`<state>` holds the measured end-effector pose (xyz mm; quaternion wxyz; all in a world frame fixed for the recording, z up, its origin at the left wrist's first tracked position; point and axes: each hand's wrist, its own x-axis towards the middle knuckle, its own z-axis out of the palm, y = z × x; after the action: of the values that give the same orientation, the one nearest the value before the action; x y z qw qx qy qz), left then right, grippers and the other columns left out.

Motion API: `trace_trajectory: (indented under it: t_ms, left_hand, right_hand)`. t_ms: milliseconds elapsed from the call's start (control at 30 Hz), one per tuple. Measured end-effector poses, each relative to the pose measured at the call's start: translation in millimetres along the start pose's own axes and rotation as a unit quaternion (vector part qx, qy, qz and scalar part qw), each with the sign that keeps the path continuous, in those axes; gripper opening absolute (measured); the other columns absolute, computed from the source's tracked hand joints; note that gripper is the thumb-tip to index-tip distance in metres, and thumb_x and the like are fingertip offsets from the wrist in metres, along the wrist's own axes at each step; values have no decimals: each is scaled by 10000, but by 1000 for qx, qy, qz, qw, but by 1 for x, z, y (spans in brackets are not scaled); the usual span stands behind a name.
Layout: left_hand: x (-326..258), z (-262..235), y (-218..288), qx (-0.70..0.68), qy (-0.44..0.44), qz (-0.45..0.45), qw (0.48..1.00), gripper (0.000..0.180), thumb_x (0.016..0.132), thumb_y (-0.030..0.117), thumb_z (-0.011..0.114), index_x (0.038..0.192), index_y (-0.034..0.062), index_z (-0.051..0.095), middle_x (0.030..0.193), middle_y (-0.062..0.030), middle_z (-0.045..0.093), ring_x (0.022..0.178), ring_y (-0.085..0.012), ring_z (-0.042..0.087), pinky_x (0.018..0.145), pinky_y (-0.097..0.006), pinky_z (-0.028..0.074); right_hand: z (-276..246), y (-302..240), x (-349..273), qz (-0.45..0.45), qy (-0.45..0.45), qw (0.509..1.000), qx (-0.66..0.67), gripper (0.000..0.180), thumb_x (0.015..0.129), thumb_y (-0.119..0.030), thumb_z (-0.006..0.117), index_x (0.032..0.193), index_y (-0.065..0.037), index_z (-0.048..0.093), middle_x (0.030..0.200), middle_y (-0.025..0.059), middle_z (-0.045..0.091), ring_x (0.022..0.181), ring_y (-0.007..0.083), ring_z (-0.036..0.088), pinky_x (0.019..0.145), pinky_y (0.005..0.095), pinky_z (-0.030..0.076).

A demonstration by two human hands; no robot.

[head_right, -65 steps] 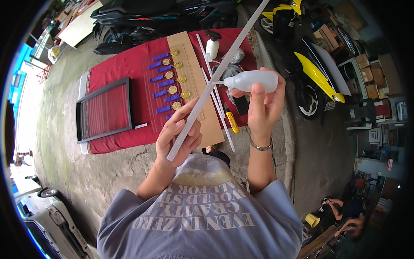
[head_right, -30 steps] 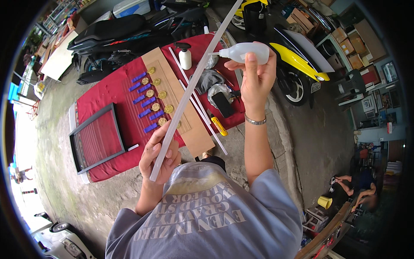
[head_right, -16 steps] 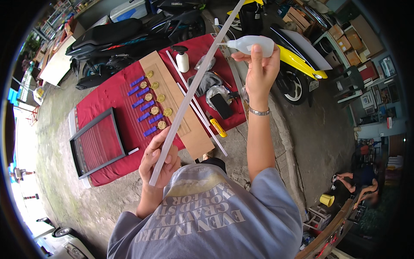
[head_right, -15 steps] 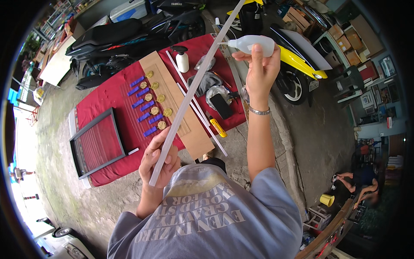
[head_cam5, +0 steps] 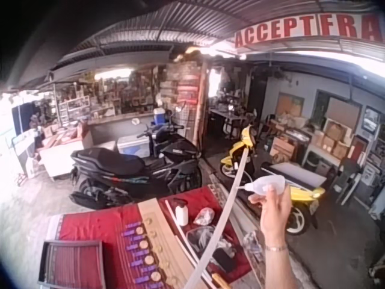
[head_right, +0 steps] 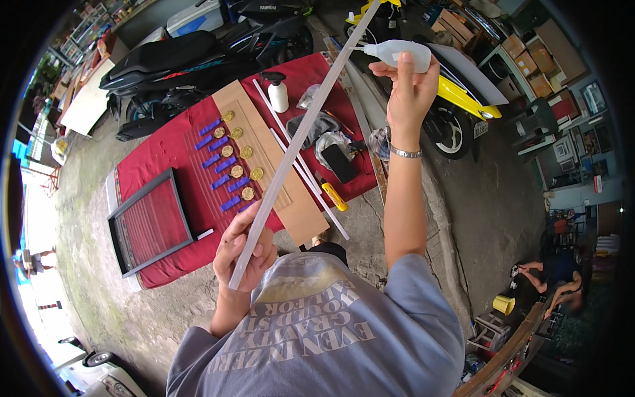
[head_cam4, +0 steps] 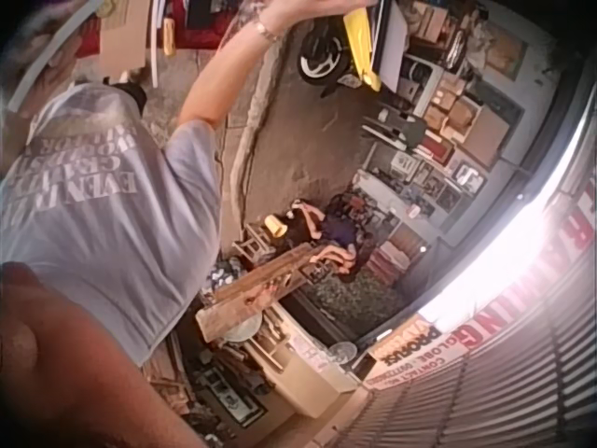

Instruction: The person measures and fits a white plastic strip into a red mesh frame, then applies glue from a small bottle to the strip and inserts it into the frame. They wipe the frame with a cloth and continue applying glue to additional strips.

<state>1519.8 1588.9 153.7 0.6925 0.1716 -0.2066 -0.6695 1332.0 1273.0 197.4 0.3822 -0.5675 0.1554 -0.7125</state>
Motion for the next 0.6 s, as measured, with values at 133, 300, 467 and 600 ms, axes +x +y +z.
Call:
trace_trajectory:
  t_ms: [133, 300, 467, 600]
  left_hand:
    - [2, 1, 1, 3, -3, -4, 1000, 609, 962, 235, 545, 1476, -35, 363, 783, -50, 521, 624, -103, 462, 512, -256, 396]
    - [0, 2, 1, 3, -5, -3, 1000, 607, 958, 235, 549, 1471, -36, 373, 780, -51, 522, 627, -105, 465, 508, -256, 395]
    - [0, 1, -1, -2, -11, 1, 1000, 600, 956, 231, 546, 1467, -37, 380, 781, -57, 531, 626, -107, 468, 505, -256, 400]
    - [0, 0, 0, 0, -18, 1, 1000, 598, 955, 226, 543, 1465, -40, 381, 781, -60, 538, 621, -107, 468, 501, -255, 400]
  right_hand:
    - [-4, 3, 9, -6, 8, 1000, -5, 392, 985, -230, 614, 1159, 40, 390, 968, 186, 654, 697, 278, 707, 676, 381, 611]
    - [-8, 7, 18, -21, 9, 1000, -12, 395, 979, -245, 625, 1141, 40, 404, 964, 187, 652, 697, 282, 709, 672, 387, 613]
    - [-13, 11, 31, -35, 8, 999, -19, 388, 979, -250, 627, 1125, 39, 413, 946, 184, 653, 695, 289, 711, 665, 385, 618]
    - [-16, 14, 40, -42, 14, 999, -23, 383, 978, -246, 626, 1120, 39, 414, 935, 185, 654, 698, 290, 713, 665, 383, 621]
